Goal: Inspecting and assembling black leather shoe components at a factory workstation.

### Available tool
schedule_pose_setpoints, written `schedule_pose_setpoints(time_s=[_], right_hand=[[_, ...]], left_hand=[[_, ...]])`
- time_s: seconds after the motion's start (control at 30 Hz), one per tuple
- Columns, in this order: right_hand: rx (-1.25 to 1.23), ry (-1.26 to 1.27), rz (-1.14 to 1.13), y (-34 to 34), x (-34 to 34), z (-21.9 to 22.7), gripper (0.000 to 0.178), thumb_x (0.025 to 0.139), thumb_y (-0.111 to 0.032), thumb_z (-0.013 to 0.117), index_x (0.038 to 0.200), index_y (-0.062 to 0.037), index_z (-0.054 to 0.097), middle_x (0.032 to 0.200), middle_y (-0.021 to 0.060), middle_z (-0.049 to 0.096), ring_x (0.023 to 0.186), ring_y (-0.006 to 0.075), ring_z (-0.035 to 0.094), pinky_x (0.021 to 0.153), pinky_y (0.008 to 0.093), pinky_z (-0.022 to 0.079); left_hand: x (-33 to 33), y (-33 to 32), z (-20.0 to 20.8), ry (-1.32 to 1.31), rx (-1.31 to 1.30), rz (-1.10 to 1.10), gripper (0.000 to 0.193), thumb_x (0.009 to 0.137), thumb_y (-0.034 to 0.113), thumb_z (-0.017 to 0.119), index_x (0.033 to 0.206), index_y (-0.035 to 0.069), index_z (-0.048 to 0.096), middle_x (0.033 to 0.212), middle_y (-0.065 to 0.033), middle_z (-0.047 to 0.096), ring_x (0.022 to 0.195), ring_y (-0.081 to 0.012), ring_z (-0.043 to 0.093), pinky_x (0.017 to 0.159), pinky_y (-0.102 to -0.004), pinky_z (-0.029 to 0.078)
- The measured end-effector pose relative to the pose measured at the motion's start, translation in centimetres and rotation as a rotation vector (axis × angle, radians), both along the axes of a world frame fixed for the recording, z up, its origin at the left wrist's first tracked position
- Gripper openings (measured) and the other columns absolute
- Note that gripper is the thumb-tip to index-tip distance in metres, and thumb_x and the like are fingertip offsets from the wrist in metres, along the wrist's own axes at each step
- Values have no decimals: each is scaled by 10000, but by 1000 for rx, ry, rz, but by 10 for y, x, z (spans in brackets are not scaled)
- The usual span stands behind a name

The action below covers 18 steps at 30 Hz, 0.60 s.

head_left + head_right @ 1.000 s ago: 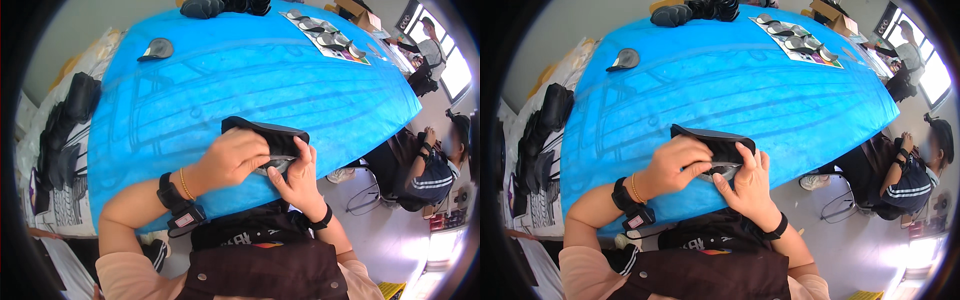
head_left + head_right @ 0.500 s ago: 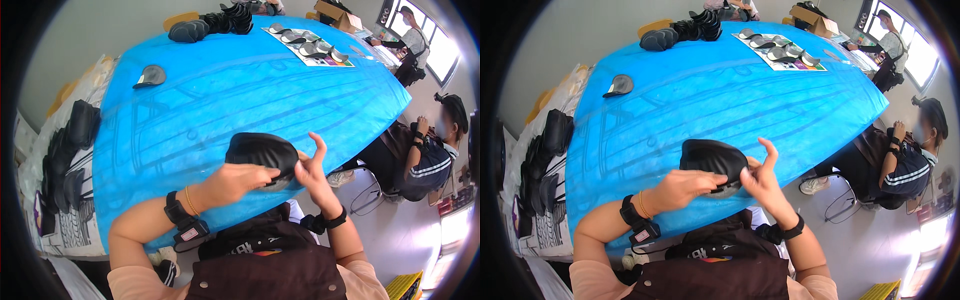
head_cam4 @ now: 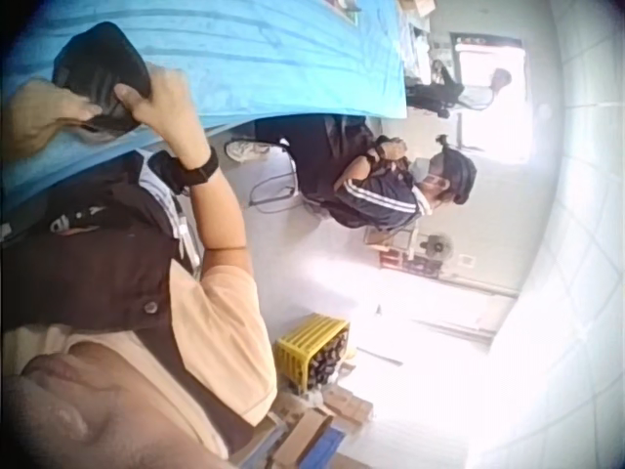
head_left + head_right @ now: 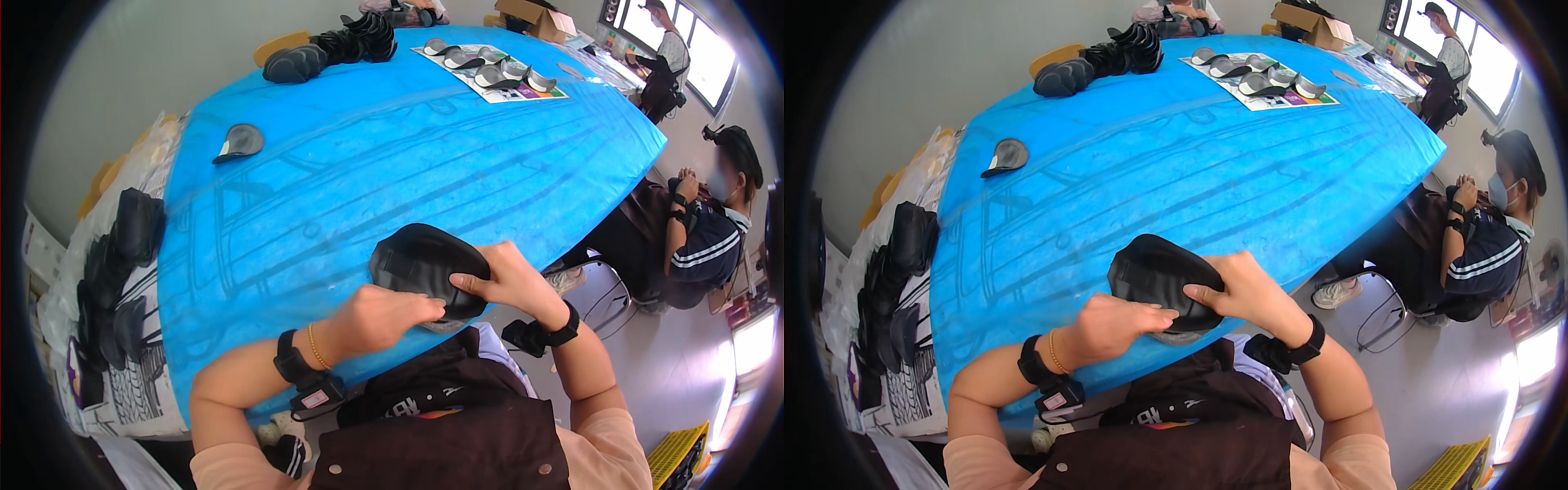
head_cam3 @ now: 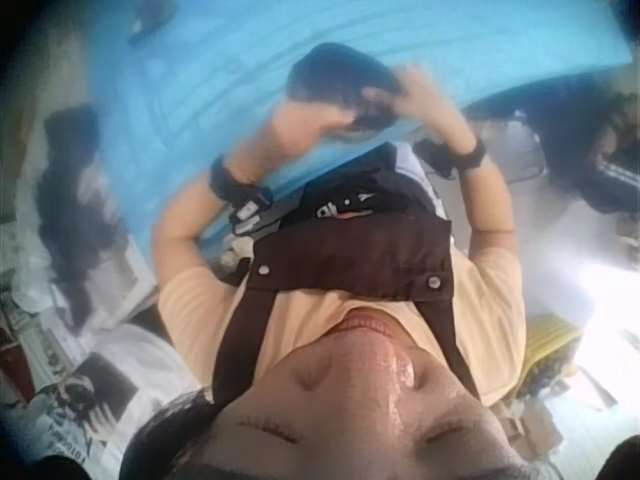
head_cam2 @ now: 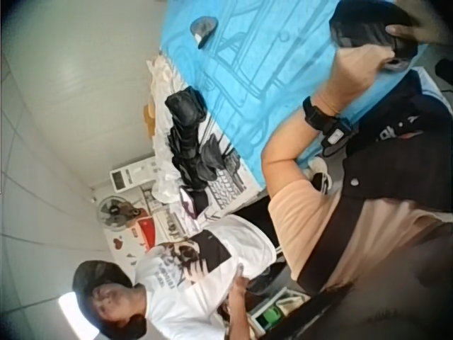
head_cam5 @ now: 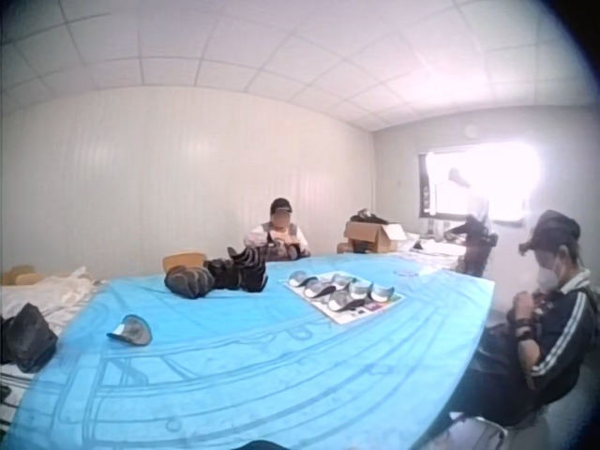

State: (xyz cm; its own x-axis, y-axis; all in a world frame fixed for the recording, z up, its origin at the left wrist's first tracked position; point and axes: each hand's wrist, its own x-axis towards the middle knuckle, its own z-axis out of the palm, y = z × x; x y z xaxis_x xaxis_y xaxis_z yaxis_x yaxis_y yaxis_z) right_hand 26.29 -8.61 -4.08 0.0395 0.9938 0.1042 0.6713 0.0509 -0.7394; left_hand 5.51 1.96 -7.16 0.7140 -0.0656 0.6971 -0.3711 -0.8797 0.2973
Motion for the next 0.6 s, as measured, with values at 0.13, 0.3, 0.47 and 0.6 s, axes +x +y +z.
schedule_pose_setpoints(time_s=[0.13,0.3,0.47,0.6], right_hand=[[65,-32,-32,-6,-4,-1,247,812,-199,693,963,-9,646,597,203,553,523,343,558,506,368,436],[121,-85,-41,-10,-10,0,211,804,-161,698,953,-24,641,585,189,545,524,360,546,493,365,433],[78,-46,-30,-9,-12,6,177,804,-133,693,952,-45,652,589,179,557,547,367,561,507,370,451],[190,-67,-17,-8,-16,-2,195,787,-106,687,974,-65,652,644,165,586,586,354,590,526,376,466]], left_hand=[[-2,-9,18,492,-830,65,105,865,28,646,962,-11,657,852,-110,714,761,-137,692,680,-219,529],[0,-3,12,570,-918,-67,110,857,63,672,954,10,668,878,-95,727,787,-100,692,697,-205,515],[2,-7,2,319,-405,-120,114,836,128,693,932,69,681,811,-77,711,746,-171,701,653,-260,549],[4,-13,7,213,-55,-9,93,816,120,670,899,78,676,879,-73,714,790,-200,703,666,-297,572]])
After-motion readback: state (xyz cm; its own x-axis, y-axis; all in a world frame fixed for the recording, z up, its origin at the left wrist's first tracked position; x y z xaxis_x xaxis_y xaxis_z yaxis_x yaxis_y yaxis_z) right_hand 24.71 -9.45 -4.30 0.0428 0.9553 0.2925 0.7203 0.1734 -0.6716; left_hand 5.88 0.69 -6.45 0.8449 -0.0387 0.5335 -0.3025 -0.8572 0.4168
